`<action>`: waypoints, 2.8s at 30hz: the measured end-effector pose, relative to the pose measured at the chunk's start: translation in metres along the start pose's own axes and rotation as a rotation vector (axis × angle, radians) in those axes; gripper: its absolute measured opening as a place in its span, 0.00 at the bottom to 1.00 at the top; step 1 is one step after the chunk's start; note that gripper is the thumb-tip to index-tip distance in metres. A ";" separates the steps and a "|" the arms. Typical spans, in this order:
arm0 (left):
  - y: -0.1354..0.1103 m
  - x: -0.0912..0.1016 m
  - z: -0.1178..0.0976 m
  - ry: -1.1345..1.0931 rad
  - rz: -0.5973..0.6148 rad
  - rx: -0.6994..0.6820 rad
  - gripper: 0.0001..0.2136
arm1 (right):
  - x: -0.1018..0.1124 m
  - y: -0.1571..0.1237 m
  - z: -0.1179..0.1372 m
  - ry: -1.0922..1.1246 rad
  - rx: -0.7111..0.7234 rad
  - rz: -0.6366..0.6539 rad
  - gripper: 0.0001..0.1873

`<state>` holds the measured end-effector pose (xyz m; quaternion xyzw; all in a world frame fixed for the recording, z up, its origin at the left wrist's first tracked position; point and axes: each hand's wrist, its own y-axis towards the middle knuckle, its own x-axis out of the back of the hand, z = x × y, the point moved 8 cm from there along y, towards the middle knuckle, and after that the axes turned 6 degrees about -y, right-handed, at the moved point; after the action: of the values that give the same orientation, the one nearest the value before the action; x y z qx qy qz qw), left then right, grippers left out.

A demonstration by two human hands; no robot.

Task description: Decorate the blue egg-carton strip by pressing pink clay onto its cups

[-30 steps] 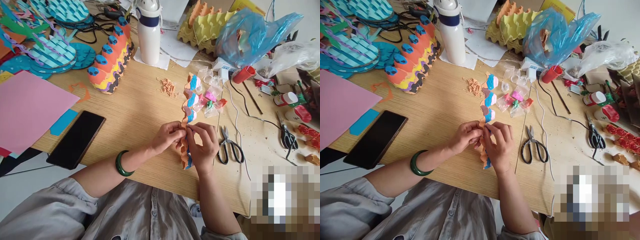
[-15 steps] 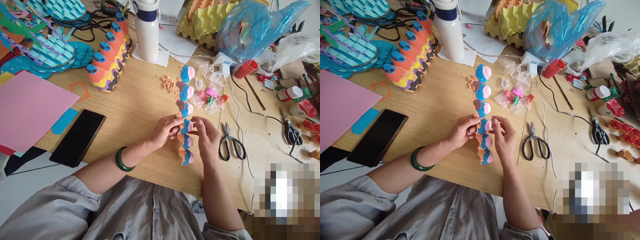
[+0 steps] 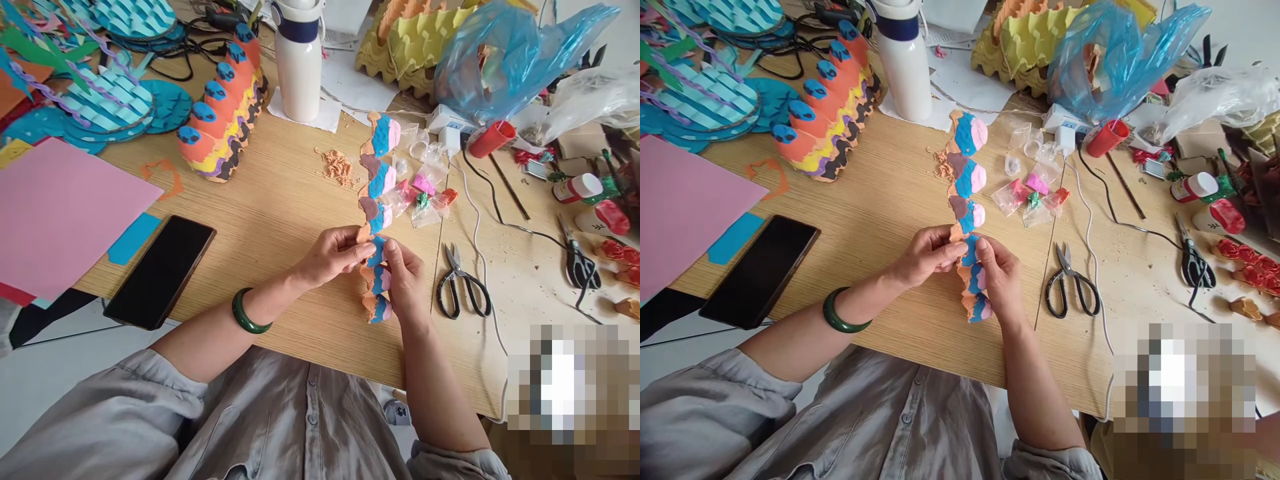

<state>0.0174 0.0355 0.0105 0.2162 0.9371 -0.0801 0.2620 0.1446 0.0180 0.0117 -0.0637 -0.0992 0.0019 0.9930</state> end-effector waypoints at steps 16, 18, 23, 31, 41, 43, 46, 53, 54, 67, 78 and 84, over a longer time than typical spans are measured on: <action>0.001 0.006 0.009 0.063 -0.092 0.092 0.19 | 0.005 0.001 0.007 -0.048 0.018 -0.081 0.26; 0.002 0.007 0.008 0.092 -0.097 0.073 0.18 | 0.005 0.001 0.007 -0.055 0.026 -0.076 0.26; 0.003 0.007 0.005 0.096 -0.077 0.009 0.16 | 0.003 0.003 0.003 -0.055 0.034 -0.060 0.24; 0.005 0.005 0.006 0.071 -0.021 0.011 0.14 | 0.005 0.003 0.002 -0.043 0.032 -0.078 0.25; 0.002 0.001 0.009 -0.183 -0.055 0.198 0.16 | 0.009 0.005 0.001 -0.035 0.041 -0.116 0.25; 0.002 0.002 0.010 -0.182 -0.072 0.197 0.15 | 0.008 0.003 0.002 -0.025 0.040 -0.105 0.25; 0.002 0.005 0.010 -0.170 -0.086 0.181 0.15 | 0.006 0.000 0.008 -0.010 0.047 -0.099 0.25; 0.000 0.004 -0.002 -0.099 -0.105 0.090 0.15 | 0.000 -0.008 0.015 0.025 0.110 -0.101 0.25; -0.001 0.005 -0.004 -0.076 -0.125 0.077 0.16 | -0.001 -0.008 0.014 0.020 0.112 -0.101 0.25; -0.002 0.003 0.004 -0.100 -0.080 0.152 0.14 | 0.005 -0.007 0.016 -0.016 0.121 -0.130 0.24; -0.002 0.005 0.007 -0.121 -0.104 0.156 0.19 | 0.003 -0.005 0.009 0.009 0.102 -0.109 0.23; -0.001 0.006 0.009 -0.092 -0.096 0.155 0.20 | 0.003 -0.002 -0.002 0.096 0.026 -0.087 0.21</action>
<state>0.0167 0.0349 0.0002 0.1868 0.9244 -0.1747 0.2828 0.1475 0.0162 0.0101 -0.0466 -0.0540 -0.0431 0.9965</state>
